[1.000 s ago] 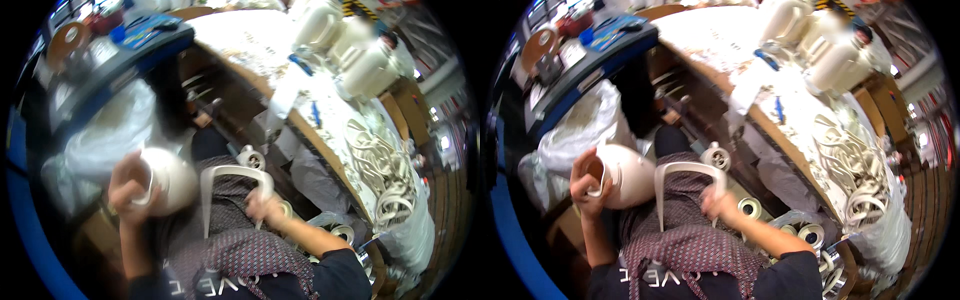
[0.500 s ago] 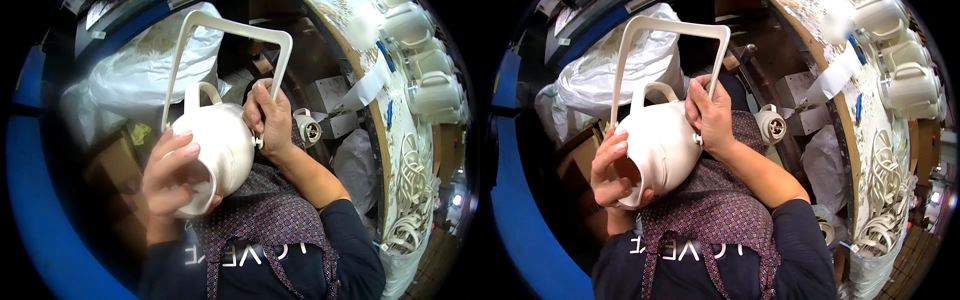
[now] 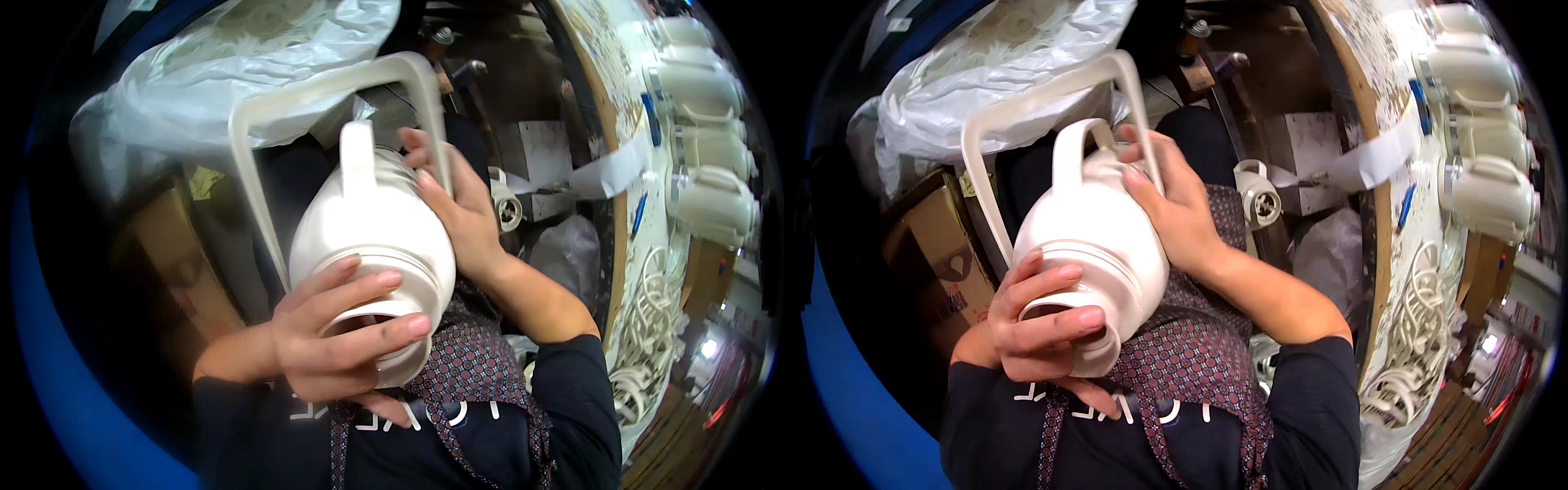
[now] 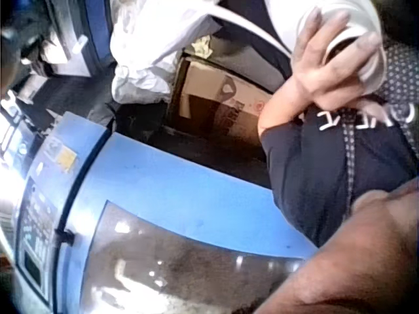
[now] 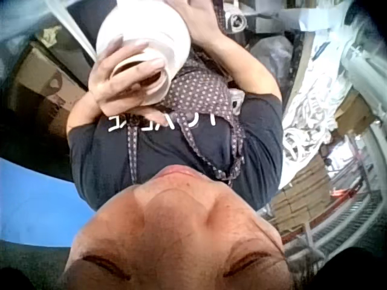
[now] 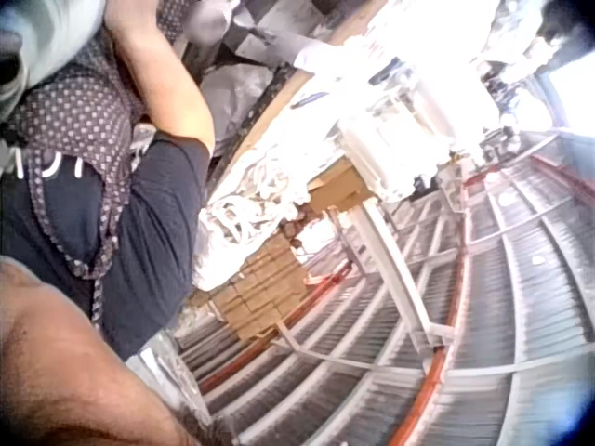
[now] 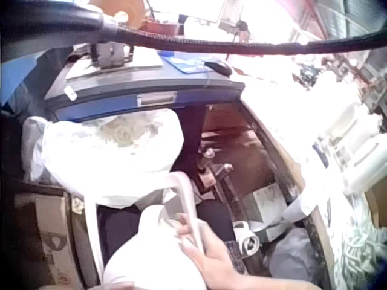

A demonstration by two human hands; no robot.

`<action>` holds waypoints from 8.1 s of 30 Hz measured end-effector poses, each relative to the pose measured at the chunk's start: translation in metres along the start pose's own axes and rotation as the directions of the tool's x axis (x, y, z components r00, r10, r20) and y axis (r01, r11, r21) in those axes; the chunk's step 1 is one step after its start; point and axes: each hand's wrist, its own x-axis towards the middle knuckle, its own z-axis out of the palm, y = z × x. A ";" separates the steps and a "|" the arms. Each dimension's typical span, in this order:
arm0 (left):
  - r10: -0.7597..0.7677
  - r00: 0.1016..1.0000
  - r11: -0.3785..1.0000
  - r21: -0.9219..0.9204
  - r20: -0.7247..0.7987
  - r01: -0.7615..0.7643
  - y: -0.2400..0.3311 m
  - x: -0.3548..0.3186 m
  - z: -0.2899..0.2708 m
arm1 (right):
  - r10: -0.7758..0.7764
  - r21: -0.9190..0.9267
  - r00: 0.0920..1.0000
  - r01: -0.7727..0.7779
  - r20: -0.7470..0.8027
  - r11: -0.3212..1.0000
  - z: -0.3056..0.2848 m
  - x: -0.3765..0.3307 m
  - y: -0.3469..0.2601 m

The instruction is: The person assembles white electric kettles by inserting a metal filter into the body, attaching the handle, applying a sticker label to the side, and inserting a white plastic ring into the base. The person repeats this sequence for multiple kettles.

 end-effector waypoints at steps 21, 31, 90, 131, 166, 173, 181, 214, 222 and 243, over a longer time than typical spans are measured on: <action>-0.889 0.457 0.075 -0.971 0.039 0.229 -0.075 -0.026 0.033 | -0.414 -0.428 0.890 0.455 0.190 0.781 0.007 -0.026 -0.052; -0.788 0.614 0.280 -0.856 0.055 0.435 -0.071 -0.017 0.057 | -0.579 -0.373 0.706 0.708 0.408 0.599 -0.021 -0.061 -0.045; -0.499 0.864 0.849 -0.162 0.071 0.504 -0.141 0.013 0.194 | -0.325 -0.714 0.676 -0.435 -0.661 0.548 -0.221 -0.143 0.248; 0.090 0.993 0.946 0.319 -0.070 -0.064 0.044 -0.027 0.055 | -0.799 -0.622 0.578 0.690 0.165 0.370 0.004 -0.106 -0.003; 0.133 0.948 0.991 0.013 -0.288 -0.135 -0.001 -0.021 0.058 | -0.883 -0.580 0.397 0.792 0.251 0.191 0.013 -0.108 0.005; 0.088 0.954 0.990 -0.084 -0.288 -0.117 0.004 -0.017 0.053 | -0.951 -0.496 0.305 0.834 0.048 0.243 0.020 -0.103 0.020; 0.071 0.950 0.986 -0.120 -0.304 -0.113 0.002 -0.021 0.057 | -0.947 -0.379 0.263 0.870 -0.183 0.314 0.039 -0.095 0.028; -0.716 0.559 0.602 -0.775 -0.419 0.190 -0.066 -0.003 -0.001 | -0.249 0.072 0.917 0.284 -0.313 0.956 -0.097 -0.110 -0.032; -0.260 0.807 0.959 -0.241 -0.530 0.150 -0.047 0.030 -0.045 | -0.949 -0.722 0.233 0.616 -0.214 0.314 -0.173 0.054 -0.179; -0.824 0.487 0.200 -0.656 0.288 0.727 -0.143 -0.064 0.084 | -0.549 -0.903 0.805 0.383 0.224 0.194 -0.058 0.243 -0.074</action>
